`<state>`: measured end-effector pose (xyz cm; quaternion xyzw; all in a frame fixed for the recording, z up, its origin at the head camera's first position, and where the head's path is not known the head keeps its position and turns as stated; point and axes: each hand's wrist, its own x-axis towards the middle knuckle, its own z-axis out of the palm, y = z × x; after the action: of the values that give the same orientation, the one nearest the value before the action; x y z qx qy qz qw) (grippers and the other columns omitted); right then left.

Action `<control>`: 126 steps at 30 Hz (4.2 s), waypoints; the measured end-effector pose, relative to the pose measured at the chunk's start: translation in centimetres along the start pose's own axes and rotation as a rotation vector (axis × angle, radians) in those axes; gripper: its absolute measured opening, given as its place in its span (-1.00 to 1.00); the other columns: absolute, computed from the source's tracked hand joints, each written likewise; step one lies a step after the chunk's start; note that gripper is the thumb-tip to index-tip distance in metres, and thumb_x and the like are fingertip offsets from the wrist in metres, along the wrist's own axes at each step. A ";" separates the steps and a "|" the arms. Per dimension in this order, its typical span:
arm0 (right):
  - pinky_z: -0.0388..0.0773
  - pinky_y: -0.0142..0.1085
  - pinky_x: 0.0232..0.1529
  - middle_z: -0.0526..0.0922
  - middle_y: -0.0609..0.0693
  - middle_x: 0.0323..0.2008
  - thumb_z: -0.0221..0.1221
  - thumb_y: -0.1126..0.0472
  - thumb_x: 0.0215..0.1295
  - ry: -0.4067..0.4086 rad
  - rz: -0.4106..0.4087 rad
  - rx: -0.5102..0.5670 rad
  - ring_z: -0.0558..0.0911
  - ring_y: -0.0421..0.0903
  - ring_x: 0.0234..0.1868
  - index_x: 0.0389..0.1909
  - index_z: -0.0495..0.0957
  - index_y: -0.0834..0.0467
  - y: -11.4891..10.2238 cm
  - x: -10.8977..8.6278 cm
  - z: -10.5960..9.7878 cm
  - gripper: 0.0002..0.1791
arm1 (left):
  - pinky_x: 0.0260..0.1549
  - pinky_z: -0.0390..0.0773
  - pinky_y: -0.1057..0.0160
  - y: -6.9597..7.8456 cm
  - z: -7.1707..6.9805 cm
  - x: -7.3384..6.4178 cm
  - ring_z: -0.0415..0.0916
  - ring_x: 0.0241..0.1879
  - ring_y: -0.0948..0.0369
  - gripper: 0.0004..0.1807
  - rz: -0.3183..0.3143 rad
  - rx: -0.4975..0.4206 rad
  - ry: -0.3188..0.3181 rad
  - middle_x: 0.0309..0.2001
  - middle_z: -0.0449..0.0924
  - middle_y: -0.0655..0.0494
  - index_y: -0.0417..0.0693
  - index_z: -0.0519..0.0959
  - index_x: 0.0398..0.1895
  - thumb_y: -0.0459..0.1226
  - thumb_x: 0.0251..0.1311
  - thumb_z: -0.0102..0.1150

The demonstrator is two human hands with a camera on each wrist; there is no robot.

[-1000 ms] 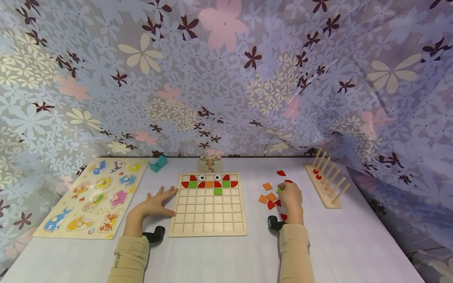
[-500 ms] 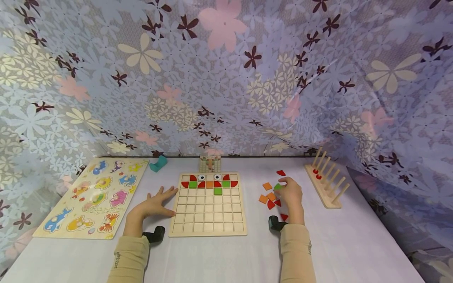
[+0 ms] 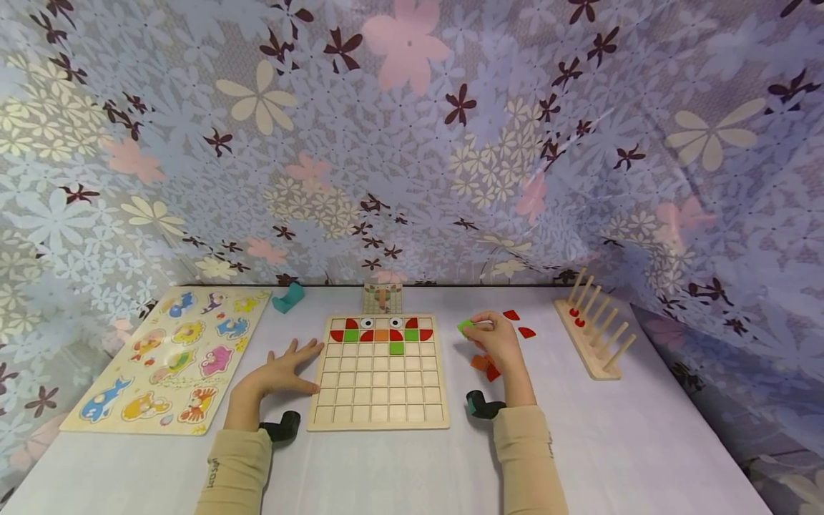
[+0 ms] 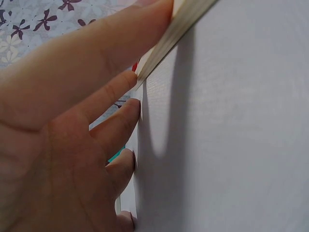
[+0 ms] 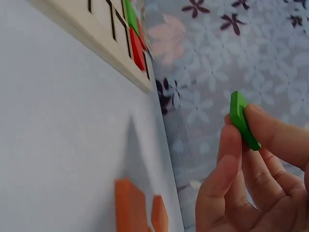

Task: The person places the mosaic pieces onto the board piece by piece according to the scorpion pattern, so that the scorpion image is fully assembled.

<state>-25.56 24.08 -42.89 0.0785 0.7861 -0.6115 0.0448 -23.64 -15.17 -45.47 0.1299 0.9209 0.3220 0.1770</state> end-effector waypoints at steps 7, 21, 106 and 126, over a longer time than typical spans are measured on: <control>0.57 -0.42 -0.29 0.59 -0.09 -0.37 0.18 0.31 0.20 -0.053 -0.026 0.040 0.62 -0.22 -0.35 -0.04 0.39 0.36 -0.2 0.3 1.7 -0.66 | 0.18 -0.55 -0.34 -0.1 -0.1 0.4 -0.39 0.40 -0.20 -0.02 -0.006 0.002 0.003 0.42 -0.03 -0.10 -0.10 0.14 0.39 -0.16 -0.17 0.41; 0.55 -0.11 -0.04 0.54 0.14 -0.19 0.18 0.36 0.16 -0.154 -0.097 -0.051 0.58 -0.05 -0.21 -0.03 0.50 0.38 -1.5 0.5 6.3 -0.66 | 0.18 -0.58 -0.33 -0.1 -0.1 0.2 -0.39 0.40 -0.19 0.00 -0.001 -0.019 0.004 0.42 -0.02 -0.10 -0.09 0.16 0.38 -0.13 -0.21 0.43; 0.49 -0.22 -0.27 0.60 0.13 -0.29 0.20 0.32 0.14 -0.017 -0.179 -0.399 0.54 0.04 -0.22 -0.15 0.57 0.28 0.0 1.1 4.0 -0.76 | 0.18 -0.54 -0.35 0.2 -0.2 0.0 -0.39 0.40 -0.21 -0.01 -0.020 -0.009 -0.011 0.43 -0.05 -0.12 -0.12 0.13 0.39 -0.15 -0.16 0.41; 0.40 0.12 -0.03 0.35 0.47 0.12 0.02 0.36 0.06 0.079 0.030 -0.841 0.36 0.39 0.08 0.13 0.36 0.42 2.3 2.5 -7.1 -0.47 | 0.19 -0.52 -0.35 -0.1 0.0 0.2 -0.38 0.40 -0.20 -0.01 -0.017 0.000 -0.006 0.42 -0.03 -0.11 -0.11 0.14 0.39 -0.15 -0.18 0.42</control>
<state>-27.40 31.70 -43.70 0.0880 0.9671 -0.2332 0.0515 -23.85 -15.18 -45.55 0.1228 0.9215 0.3201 0.1826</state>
